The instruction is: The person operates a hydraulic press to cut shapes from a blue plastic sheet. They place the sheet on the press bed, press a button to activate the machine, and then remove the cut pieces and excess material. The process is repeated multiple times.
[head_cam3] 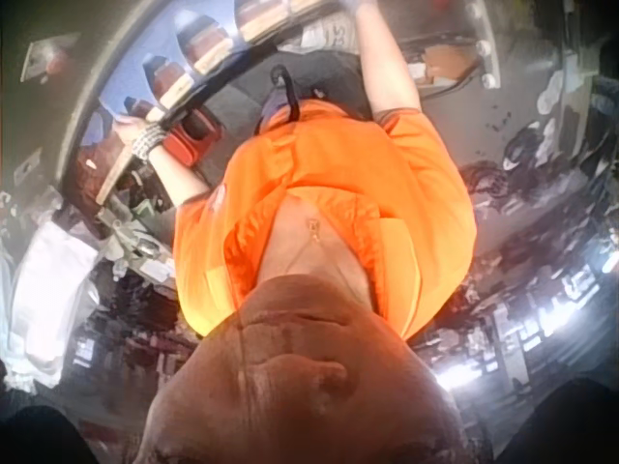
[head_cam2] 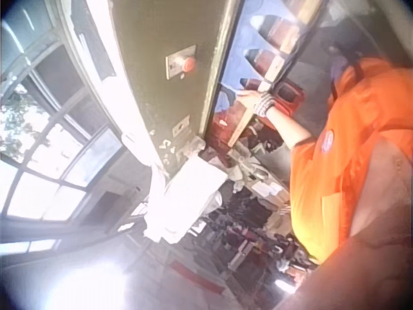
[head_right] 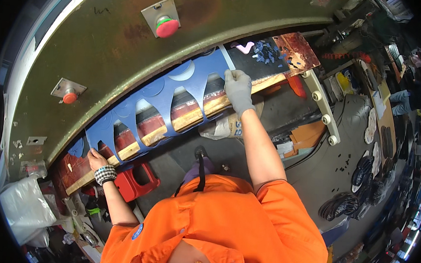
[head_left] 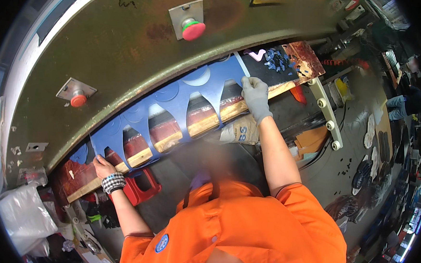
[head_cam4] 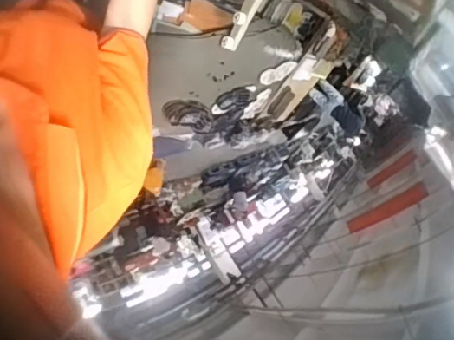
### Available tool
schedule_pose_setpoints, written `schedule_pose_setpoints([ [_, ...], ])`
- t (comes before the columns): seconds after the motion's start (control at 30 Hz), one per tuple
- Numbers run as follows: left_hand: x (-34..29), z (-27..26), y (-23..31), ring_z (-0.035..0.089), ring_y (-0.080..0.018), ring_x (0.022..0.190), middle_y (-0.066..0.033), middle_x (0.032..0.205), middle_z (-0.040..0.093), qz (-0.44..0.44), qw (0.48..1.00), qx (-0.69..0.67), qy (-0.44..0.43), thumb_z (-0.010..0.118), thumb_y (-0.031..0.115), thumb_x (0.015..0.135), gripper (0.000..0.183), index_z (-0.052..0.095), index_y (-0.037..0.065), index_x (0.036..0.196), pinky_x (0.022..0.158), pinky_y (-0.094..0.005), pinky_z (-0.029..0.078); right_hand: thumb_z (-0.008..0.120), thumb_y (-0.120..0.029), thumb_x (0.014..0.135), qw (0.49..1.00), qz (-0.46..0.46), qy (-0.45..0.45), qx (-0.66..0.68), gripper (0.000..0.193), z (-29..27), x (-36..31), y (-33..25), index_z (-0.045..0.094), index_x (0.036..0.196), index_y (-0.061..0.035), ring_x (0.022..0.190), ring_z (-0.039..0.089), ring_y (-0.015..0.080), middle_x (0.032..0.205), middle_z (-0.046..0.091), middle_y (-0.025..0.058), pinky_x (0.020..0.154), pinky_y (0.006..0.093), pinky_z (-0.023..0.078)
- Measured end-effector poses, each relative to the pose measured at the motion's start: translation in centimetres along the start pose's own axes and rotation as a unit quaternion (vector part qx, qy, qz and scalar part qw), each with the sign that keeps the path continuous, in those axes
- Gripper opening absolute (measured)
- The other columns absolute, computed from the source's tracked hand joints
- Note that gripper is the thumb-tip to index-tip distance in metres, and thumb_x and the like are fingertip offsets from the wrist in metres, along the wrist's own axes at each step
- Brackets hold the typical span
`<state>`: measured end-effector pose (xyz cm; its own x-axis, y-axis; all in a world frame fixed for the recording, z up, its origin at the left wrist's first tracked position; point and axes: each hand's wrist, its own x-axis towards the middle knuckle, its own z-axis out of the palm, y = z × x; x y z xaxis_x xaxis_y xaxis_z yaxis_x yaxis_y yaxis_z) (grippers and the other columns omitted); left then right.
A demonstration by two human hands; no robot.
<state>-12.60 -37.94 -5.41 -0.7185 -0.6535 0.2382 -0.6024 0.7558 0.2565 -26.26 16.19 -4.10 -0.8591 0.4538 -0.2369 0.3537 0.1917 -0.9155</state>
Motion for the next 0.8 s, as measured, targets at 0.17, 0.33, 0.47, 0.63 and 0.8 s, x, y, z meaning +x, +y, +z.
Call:
schedule_pose_setpoints([
  [0.17,-4.9,-3.5,-3.7,0.063,-0.0348,0.087,-0.0254,0.100,0.066,0.031,0.983,-0.162,0.083,0.046,0.028,0.104,0.037,0.057,-0.005,0.115,0.081,-0.0410,0.050,0.063,-0.021,0.092,0.998,-0.048,0.045,-0.026,0.026,-5.7,-8.2,1.0,0.068,0.095,0.0048,0.070,0.066,0.0172,0.074,0.069,0.0141,0.068,0.0319,0.052],
  [0.33,-10.3,-7.2,-7.0,0.064,-0.0383,0.086,-0.0233,0.097,0.068,-0.049,0.998,-0.023,0.029,0.051,0.032,0.101,0.038,0.061,-0.003,0.113,0.076,-0.0430,0.050,0.070,-0.020,0.084,0.954,-0.213,0.107,-0.183,0.025,-9.3,-9.7,-0.3,0.069,0.101,-0.0021,0.072,0.066,0.0242,0.080,0.067,0.0149,0.065,0.0358,0.052],
  [0.47,-9.2,-8.6,-4.4,0.060,-0.0286,0.090,-0.0176,0.109,0.061,0.021,0.989,-0.075,0.124,0.060,0.019,0.097,0.038,0.055,0.002,0.130,0.080,-0.0389,0.049,0.078,-0.039,0.071,0.856,-0.377,0.002,-0.354,0.065,-6.7,-7.6,-2.3,0.059,0.124,-0.0077,0.105,0.057,0.0380,0.114,0.059,0.0216,0.090,0.0472,0.047],
  [0.63,-11.2,-9.6,4.0,0.058,-0.0240,0.093,-0.0132,0.105,0.060,0.104,0.979,-0.153,0.090,0.061,0.010,0.094,0.036,0.057,0.003,0.130,0.081,-0.0368,0.049,0.078,-0.043,0.068,0.852,-0.378,-0.040,-0.360,0.072,-6.8,-9.5,-1.0,0.057,0.129,-0.0105,0.105,0.056,0.0374,0.113,0.059,0.0188,0.091,0.0457,0.047],
  [0.8,-16.7,-9.3,16.2,0.060,-0.0226,0.097,-0.0134,0.106,0.062,0.209,0.933,-0.280,-0.082,0.063,0.010,0.091,0.032,0.061,0.002,0.121,0.087,-0.0345,0.048,0.085,-0.029,0.064,0.915,-0.345,-0.096,-0.188,0.078,-11.3,-10.7,1.2,0.057,0.133,-0.0047,0.110,0.059,0.0362,0.121,0.062,0.0209,0.097,0.0447,0.047],
])
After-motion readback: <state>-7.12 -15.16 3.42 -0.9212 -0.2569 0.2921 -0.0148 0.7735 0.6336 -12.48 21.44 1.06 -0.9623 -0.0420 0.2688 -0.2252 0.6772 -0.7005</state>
